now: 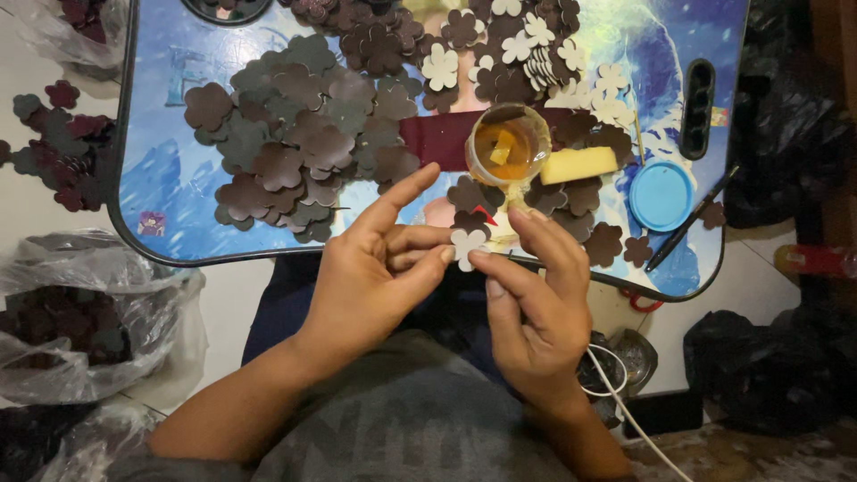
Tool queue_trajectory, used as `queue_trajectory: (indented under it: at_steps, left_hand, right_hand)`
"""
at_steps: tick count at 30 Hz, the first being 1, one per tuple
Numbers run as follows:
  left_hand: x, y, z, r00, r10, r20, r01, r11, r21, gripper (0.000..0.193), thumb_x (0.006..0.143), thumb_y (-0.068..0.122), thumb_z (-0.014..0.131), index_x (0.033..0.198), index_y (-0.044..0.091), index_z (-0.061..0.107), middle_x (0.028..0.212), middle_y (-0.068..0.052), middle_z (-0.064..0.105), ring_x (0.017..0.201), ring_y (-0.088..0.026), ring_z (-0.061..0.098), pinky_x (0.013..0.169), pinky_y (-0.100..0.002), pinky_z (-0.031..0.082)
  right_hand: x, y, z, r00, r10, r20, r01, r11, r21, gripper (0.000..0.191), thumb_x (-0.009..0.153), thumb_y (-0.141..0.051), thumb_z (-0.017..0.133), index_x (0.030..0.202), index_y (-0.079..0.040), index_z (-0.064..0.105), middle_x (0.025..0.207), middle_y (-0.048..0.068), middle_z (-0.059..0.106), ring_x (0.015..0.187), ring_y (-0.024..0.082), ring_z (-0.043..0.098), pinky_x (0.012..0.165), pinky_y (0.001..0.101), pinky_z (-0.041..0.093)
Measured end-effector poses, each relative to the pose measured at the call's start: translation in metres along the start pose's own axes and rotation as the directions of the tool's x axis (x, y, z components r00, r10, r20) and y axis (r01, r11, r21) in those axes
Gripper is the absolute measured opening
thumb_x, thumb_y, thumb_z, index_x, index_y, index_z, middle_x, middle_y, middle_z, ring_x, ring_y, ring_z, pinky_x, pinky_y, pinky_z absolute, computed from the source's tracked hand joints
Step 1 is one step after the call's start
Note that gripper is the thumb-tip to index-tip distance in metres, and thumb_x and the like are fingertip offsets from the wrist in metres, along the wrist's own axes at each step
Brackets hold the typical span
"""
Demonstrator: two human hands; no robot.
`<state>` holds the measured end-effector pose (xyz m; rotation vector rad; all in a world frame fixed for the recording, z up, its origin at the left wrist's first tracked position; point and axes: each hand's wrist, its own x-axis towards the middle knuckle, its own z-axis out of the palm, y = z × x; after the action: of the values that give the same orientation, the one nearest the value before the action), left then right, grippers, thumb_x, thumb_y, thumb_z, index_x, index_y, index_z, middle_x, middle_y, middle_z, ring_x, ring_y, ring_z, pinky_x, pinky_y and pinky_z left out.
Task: The person sits on the floor with a tray of flower-shaped cut pieces on their lap. They pick up flower pieces, dip or apply glue from a small cup, press matching pieces together, and set the glued flowers back onto the tray, repeating this for one piece at a time.
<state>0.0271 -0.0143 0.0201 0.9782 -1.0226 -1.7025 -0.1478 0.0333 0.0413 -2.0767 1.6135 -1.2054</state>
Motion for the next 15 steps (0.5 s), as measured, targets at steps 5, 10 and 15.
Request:
queue_trajectory:
  at_steps: [5, 10, 15]
  left_hand:
    - [-0.0010, -0.0011, 0.0001, 1.000, -0.020, 0.012, 0.019, 0.998, 0.058, 0.074, 0.092, -0.004, 0.068, 0.159, 0.008, 0.039, 0.106, -0.009, 0.075, 0.098, -0.006, 0.068, 0.083, -0.020, 0.056]
    - [-0.0003, -0.0052, -0.0006, 0.999, -0.008, 0.032, 0.008, 1.000, -0.013, 0.072, 0.095, -0.004, 0.065, 0.160, 0.008, 0.038, 0.109, -0.011, 0.075, 0.100, -0.007, 0.068, 0.085, -0.020, 0.056]
    - [0.0001, -0.0073, -0.0033, 0.999, -0.016, 0.035, 0.016, 1.000, -0.005, 0.073, 0.095, -0.004, 0.065, 0.161, 0.008, 0.037, 0.108, -0.012, 0.075, 0.097, -0.006, 0.066, 0.082, -0.019, 0.054]
  right_hand:
    - [0.0012, 0.0010, 0.0047, 0.999, -0.051, -0.006, 0.050, 0.989, -0.139, 0.028, 0.091, 0.005, 0.070, 0.115, -0.007, 0.076, 0.144, 0.017, 0.058, 0.140, 0.035, 0.052, 0.119, 0.0431, 0.045]
    - [-0.0007, 0.0059, 0.0064, 0.991, -0.134, 0.013, 0.134, 0.969, -0.210, 0.033, 0.084, 0.005, 0.070, 0.114, -0.007, 0.077, 0.142, 0.018, 0.057, 0.137, 0.037, 0.050, 0.119, 0.0468, 0.043]
    - [-0.0030, 0.0092, 0.0059, 0.994, -0.114, 0.003, 0.111, 0.962, -0.248, 0.033, 0.085, 0.006, 0.070, 0.114, -0.009, 0.077, 0.144, 0.018, 0.057, 0.139, 0.038, 0.050, 0.120, 0.0460, 0.043]
